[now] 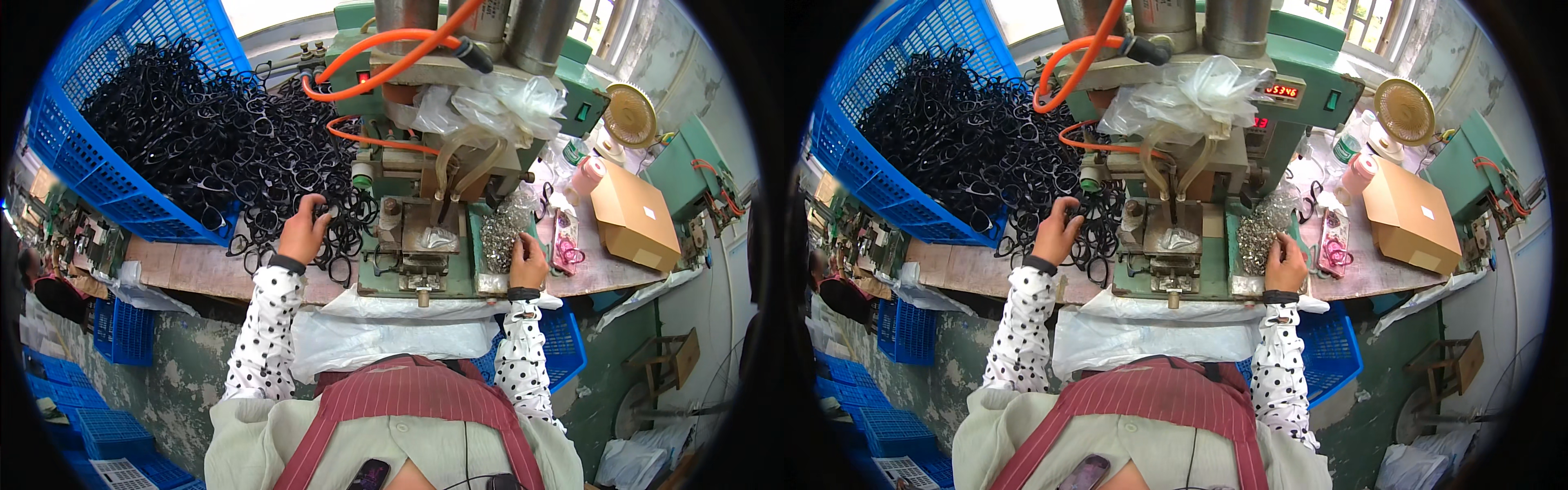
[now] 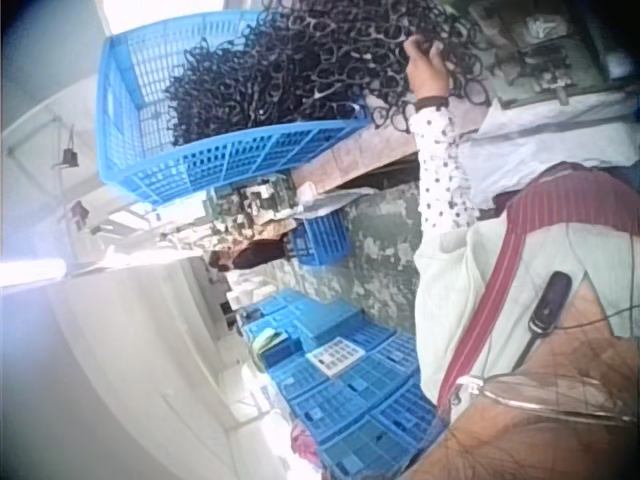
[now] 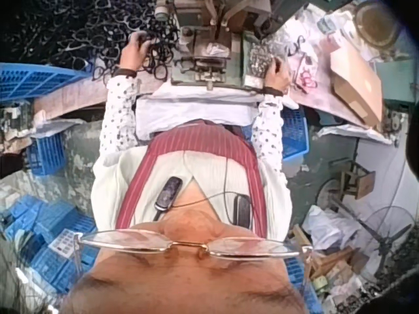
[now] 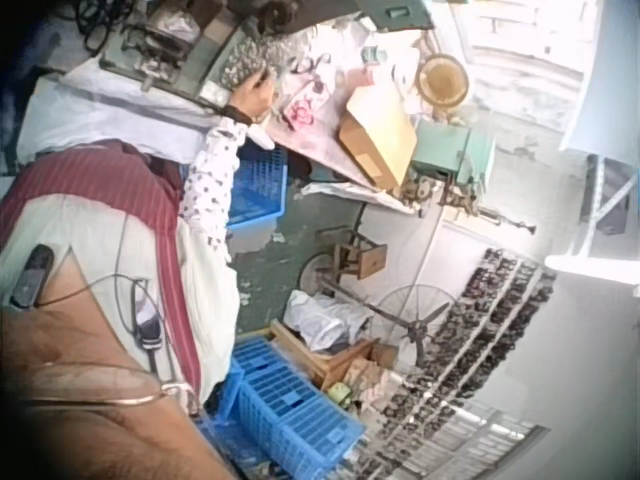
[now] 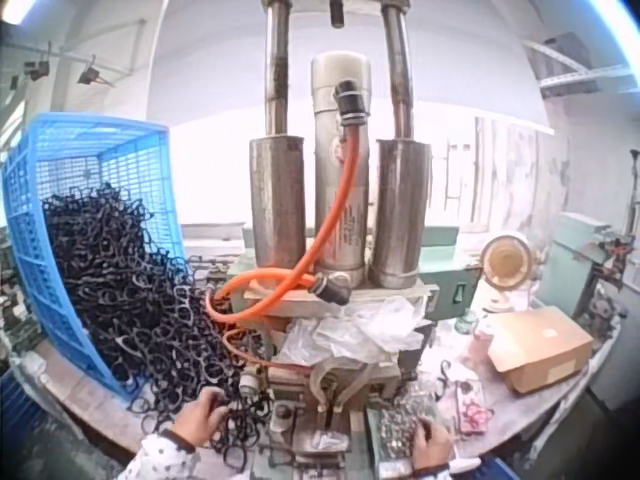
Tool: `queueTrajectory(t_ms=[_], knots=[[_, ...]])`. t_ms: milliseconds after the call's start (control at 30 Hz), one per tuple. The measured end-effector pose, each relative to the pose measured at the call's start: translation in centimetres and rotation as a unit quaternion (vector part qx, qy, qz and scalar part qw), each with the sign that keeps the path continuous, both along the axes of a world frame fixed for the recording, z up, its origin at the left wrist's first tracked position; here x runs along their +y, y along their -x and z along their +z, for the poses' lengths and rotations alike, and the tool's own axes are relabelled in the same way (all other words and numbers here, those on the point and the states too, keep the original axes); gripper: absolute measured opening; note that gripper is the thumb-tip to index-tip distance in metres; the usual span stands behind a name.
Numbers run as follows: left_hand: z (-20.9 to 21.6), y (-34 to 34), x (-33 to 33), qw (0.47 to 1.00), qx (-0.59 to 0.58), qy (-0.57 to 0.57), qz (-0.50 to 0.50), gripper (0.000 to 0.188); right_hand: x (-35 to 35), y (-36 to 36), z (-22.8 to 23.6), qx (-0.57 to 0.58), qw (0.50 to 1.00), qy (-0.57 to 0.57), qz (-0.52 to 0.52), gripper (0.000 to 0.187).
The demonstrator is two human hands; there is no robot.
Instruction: The person assembles eyeglasses by placing frames into a press machine and inserting small metal components. They repeatedly pick up frames, operate the machine, and place finished units aside.
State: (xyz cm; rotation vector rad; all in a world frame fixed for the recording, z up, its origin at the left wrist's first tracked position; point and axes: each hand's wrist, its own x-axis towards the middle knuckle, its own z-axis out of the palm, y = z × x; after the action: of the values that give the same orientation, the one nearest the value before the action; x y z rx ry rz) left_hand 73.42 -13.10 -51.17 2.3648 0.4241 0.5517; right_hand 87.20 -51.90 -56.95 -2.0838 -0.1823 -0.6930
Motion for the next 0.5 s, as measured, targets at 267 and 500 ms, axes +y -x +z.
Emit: queueTrajectory(t_ms=[267,500], knots=[[3.5,3.5,-11.5,0.887,-0.369,-0.187,-0.206,0.033,-0.6,0.0,-0.4,-0.009,0.999,0.023,0.024,0.011],[2.4,1.3,-16.1,0.854,-0.305,-0.155,-0.393,0.044,-0.7,0.3,0.1,-0.061,0.995,0.058,0.057,0.008]])
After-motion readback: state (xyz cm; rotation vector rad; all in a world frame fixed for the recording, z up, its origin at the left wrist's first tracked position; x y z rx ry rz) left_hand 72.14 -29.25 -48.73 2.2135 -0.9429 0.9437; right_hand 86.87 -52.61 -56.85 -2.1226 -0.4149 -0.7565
